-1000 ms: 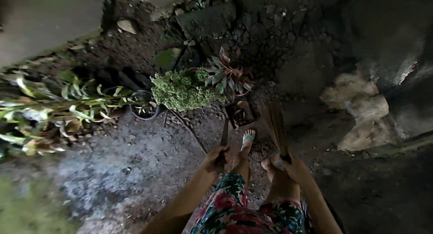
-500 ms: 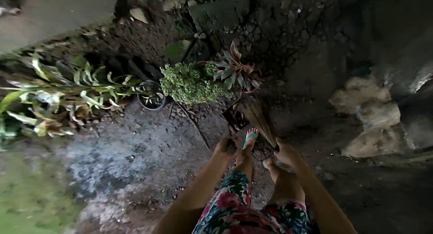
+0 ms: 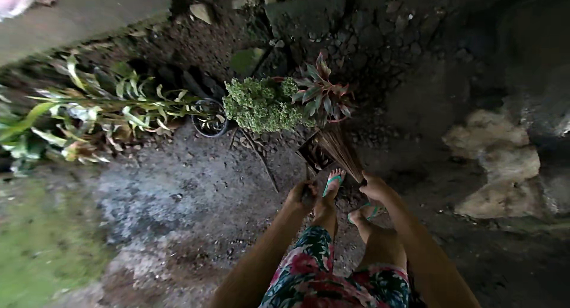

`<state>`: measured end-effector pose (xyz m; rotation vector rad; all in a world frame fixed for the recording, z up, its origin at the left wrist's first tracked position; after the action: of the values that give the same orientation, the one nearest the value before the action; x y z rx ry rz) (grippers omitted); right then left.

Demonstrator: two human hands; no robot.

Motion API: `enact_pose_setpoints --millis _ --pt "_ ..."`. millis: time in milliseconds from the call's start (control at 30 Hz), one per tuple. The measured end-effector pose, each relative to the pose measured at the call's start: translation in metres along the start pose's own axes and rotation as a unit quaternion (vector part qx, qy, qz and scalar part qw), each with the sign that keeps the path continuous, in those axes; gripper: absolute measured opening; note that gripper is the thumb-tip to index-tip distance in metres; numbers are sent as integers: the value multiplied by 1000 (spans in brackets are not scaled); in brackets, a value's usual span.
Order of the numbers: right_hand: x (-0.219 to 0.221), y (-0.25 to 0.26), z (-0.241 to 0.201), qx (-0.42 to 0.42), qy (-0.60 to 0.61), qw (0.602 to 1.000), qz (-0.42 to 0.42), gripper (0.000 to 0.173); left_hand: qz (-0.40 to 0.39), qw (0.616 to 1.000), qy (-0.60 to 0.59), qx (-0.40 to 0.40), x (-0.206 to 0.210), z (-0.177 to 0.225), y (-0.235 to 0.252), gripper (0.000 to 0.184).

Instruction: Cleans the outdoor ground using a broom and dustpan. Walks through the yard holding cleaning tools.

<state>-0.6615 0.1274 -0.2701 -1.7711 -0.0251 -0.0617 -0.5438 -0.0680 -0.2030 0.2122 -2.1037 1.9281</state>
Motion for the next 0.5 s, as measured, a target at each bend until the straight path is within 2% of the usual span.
enact_pose_setpoints --millis 200,300,400,500 --pt "31 -81 54 -26 71 997 -12 77 3 1000 -1 -14 -22 7 -13 16" --pt "53 -100 70 -17 136 990 28 77 -10 999 43 -24 -41 14 -30 20" --pt "78 -88 69 39 188 979 74 80 1 997 72 -38 -65 15 -46 22" --pt "105 -46 57 59 255 960 96 76 41 992 111 -31 -80 12 -54 17"
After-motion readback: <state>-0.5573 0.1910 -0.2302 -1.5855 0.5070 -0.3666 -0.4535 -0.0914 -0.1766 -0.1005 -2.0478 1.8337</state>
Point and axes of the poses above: each hand's wrist, its own y-axis towards the middle knuckle, its own x-axis out of the palm, z = x × y, the point moved 10 cm from there along y, towards the middle knuckle, and after that the axes turned 11 degrees about -z, right-handed, at the moved point
